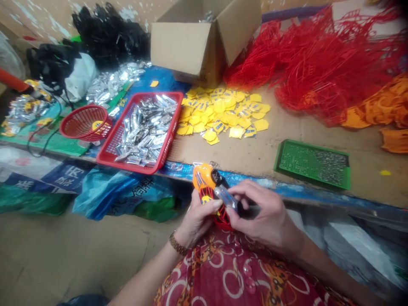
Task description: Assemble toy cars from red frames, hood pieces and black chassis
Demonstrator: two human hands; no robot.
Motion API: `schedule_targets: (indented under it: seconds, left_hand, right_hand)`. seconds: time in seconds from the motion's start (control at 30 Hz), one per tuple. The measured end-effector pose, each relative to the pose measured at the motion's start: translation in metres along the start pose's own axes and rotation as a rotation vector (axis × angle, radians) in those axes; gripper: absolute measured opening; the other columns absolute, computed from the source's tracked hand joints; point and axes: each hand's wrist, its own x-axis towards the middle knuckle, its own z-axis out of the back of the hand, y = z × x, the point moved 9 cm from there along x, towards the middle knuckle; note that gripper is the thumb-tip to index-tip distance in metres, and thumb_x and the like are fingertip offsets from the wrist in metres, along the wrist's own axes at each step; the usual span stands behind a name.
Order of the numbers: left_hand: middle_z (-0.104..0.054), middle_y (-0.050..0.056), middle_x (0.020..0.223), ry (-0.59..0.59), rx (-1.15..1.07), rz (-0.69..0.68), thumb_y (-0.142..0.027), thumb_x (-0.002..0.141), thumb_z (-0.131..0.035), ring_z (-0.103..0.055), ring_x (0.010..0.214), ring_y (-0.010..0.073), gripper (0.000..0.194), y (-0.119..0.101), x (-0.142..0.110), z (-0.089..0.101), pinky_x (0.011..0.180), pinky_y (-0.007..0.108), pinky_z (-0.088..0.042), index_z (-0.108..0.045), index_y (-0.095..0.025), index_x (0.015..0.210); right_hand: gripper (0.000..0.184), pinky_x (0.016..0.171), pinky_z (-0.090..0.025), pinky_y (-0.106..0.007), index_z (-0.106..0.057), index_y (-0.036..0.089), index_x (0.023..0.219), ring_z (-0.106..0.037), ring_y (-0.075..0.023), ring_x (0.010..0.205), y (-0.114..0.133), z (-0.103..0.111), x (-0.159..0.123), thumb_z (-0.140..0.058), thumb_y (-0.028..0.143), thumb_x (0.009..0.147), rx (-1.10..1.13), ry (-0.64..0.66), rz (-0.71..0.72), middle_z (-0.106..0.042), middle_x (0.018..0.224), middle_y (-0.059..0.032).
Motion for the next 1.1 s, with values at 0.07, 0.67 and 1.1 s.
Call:
schedule_targets:
  seconds: [0.07, 0.67, 1.1]
  left_hand:
    - [-0.072, 0.0, 0.086, -0.005, 0.024, -0.006, -0.02, 0.062, -0.087, -0.068, 0.077, 0.015, 0.045, 0.001, 0.0, 0.001, 0.076, 0.027, -0.055, -0.063, -0.019, 0.101]
    - [-0.072, 0.001, 0.085, -0.015, 0.165, -0.065, -0.024, 0.064, -0.088, -0.066, 0.077, 0.0172, 0.04, -0.006, -0.003, -0.007, 0.074, 0.029, -0.054, -0.066, -0.02, 0.097]
    - [-0.069, -0.002, 0.078, 0.052, 0.056, -0.063, -0.021, 0.066, -0.086, -0.063, 0.069, 0.0112, 0.032, 0.002, -0.001, -0.011, 0.071, 0.023, -0.053, -0.068, -0.017, 0.093]
  right_hand:
    - [0.019, 0.053, -0.043, -0.024, -0.066, 0.019, 0.092, -0.052, -0.0105, 0.06, 0.001, -0.001, -0.001, -0.065, 0.012, 0.074, -0.026, 0.006, 0.02, -0.059, 0.072, 0.0007]
    - [0.02, 0.049, -0.044, -0.023, -0.063, 0.018, 0.091, -0.053, -0.0104, 0.056, 0.007, -0.001, -0.006, -0.062, 0.008, 0.074, -0.082, -0.044, 0.052, -0.059, 0.072, -0.0004]
    - [0.028, 0.058, -0.055, -0.03, -0.062, 0.011, 0.106, -0.067, -0.0197, 0.071, 0.018, -0.006, -0.013, -0.063, 0.009, 0.078, -0.17, -0.093, 0.291, -0.069, 0.082, -0.0095]
